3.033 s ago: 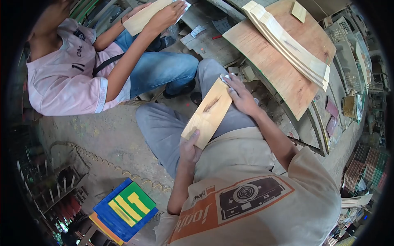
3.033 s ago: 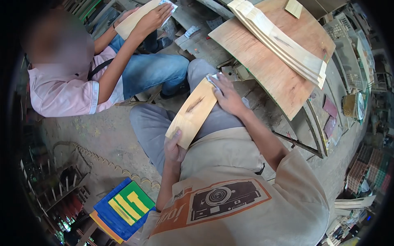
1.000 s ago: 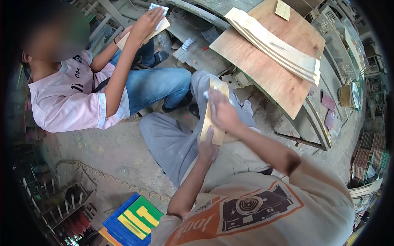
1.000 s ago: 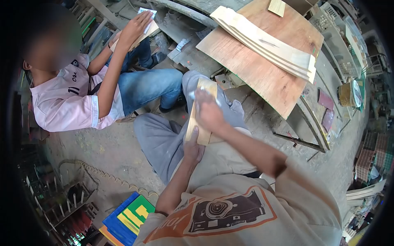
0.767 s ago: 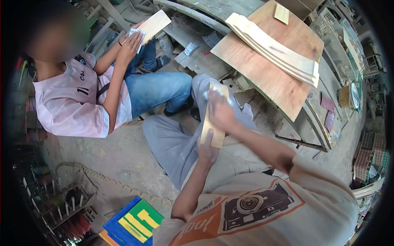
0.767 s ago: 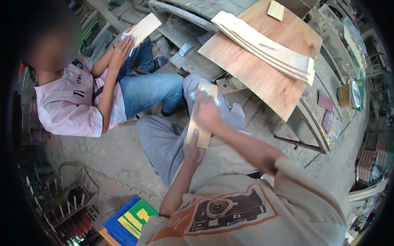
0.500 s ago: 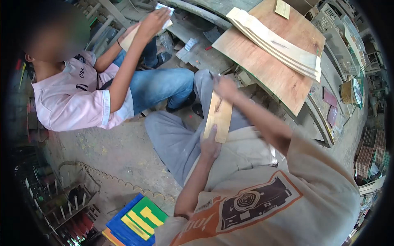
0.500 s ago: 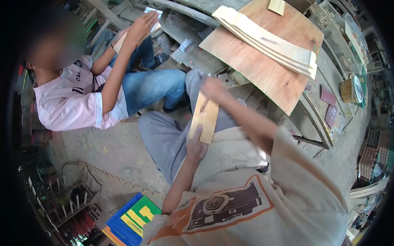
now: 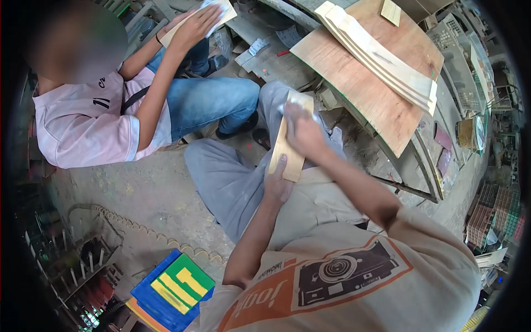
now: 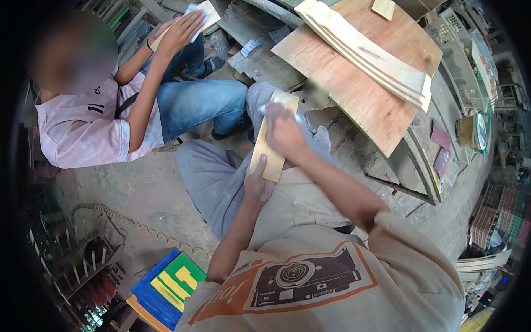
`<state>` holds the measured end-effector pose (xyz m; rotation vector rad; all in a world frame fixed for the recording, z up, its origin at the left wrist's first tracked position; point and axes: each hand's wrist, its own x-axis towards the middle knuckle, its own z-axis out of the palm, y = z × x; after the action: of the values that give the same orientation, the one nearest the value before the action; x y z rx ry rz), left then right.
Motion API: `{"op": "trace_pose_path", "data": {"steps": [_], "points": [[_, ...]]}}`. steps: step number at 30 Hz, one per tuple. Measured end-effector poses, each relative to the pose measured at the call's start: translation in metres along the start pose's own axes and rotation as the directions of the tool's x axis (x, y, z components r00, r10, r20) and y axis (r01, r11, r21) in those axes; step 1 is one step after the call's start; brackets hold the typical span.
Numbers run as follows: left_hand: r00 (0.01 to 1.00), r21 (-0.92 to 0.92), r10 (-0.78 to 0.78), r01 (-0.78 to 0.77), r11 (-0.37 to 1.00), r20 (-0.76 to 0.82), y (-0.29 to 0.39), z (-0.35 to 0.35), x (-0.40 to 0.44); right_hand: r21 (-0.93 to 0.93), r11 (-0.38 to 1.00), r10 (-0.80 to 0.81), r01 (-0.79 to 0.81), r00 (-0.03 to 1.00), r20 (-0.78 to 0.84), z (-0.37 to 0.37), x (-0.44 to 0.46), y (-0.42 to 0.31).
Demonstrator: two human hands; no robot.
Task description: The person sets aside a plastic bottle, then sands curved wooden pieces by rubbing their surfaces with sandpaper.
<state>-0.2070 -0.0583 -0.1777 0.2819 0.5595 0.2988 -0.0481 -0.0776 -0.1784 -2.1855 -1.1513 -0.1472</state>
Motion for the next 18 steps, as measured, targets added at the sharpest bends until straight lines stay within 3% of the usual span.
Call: {"op": "trace_pose_path", "data": {"steps": [1, 2, 3, 5, 6, 7, 9, 11, 12, 13, 15, 16, 17, 18], "points": [[1.0, 0.006, -0.003, 0.003, 1.0, -0.006, 0.002, -0.001, -0.002, 0.048, 0.992, 0.11, -0.115, 0.989, 0.1, 0.006, 0.014, 0.013], [1.0, 0.052, -0.006, 0.006, 0.999, -0.007, 0.002, 0.002, -0.004, -0.129, 0.938, 0.347, -0.322, 0.857, 0.381, 0.016, 0.046, 0.034], [1.0, 0.096, -0.012, 0.012, 0.995, -0.008, 0.001, 0.002, -0.008, -0.131, 0.935, 0.354, -0.329, 0.853, 0.383, 0.017, 0.049, 0.038], [1.0, 0.107, 0.017, -0.017, 0.994, 0.008, -0.003, -0.004, -0.013, -0.231, 0.949, 0.307, -0.213, 0.787, 0.535, 0.01, 0.057, 0.035], [0.997, 0.111, 0.061, -0.065, 0.992, 0.037, -0.001, -0.003, -0.007, -0.058, 0.946, 0.32, -0.32, 0.883, 0.344, -0.002, 0.031, 0.005], [0.996, 0.099, 0.073, -0.078, 0.992, 0.049, 0.002, 0.004, 0.0, -0.064, 0.998, 0.025, -0.023, 0.999, 0.036, 0.001, 0.001, -0.007], [0.998, -0.01, 0.035, -0.035, 0.999, 0.043, 0.005, 0.01, -0.002, -0.091, 0.99, -0.11, 0.11, 0.994, 0.004, -0.009, -0.017, -0.02], [1.0, 0.03, -0.004, 0.003, 1.0, 0.026, 0.005, 0.002, 0.001, -0.05, 0.996, 0.082, -0.074, 0.981, 0.177, -0.002, 0.015, 0.009], [0.999, 0.056, -0.033, 0.032, 0.998, 0.016, 0.002, -0.001, 0.002, -0.096, 0.975, 0.223, -0.202, 0.91, 0.349, 0.009, 0.046, 0.035], [0.999, 0.057, -0.042, 0.041, 0.998, 0.016, -0.002, -0.004, 0.0, -0.199, 0.96, 0.265, -0.196, 0.865, 0.426, 0.019, 0.063, 0.06], [0.999, 0.196, -0.023, 0.019, 0.98, 0.022, 0.0, -0.004, -0.002, -0.162, 0.952, 0.306, -0.26, 0.839, 0.45, 0.007, 0.049, 0.046], [0.999, 0.197, -0.016, 0.007, 0.98, 0.042, 0.004, 0.003, 0.002, -0.143, 0.982, 0.156, -0.124, 0.958, 0.24, -0.001, 0.021, 0.016], [0.996, 0.084, 0.028, -0.035, 0.996, 0.084, 0.006, 0.014, 0.002, -0.156, 0.988, -0.015, 0.019, 1.0, 0.023, -0.008, -0.003, -0.011], [0.992, -0.026, 0.066, -0.063, 0.998, 0.109, 0.007, 0.017, 0.0, -0.156, 0.988, -0.015, 0.018, 1.0, 0.018, -0.012, -0.004, -0.013]]}}
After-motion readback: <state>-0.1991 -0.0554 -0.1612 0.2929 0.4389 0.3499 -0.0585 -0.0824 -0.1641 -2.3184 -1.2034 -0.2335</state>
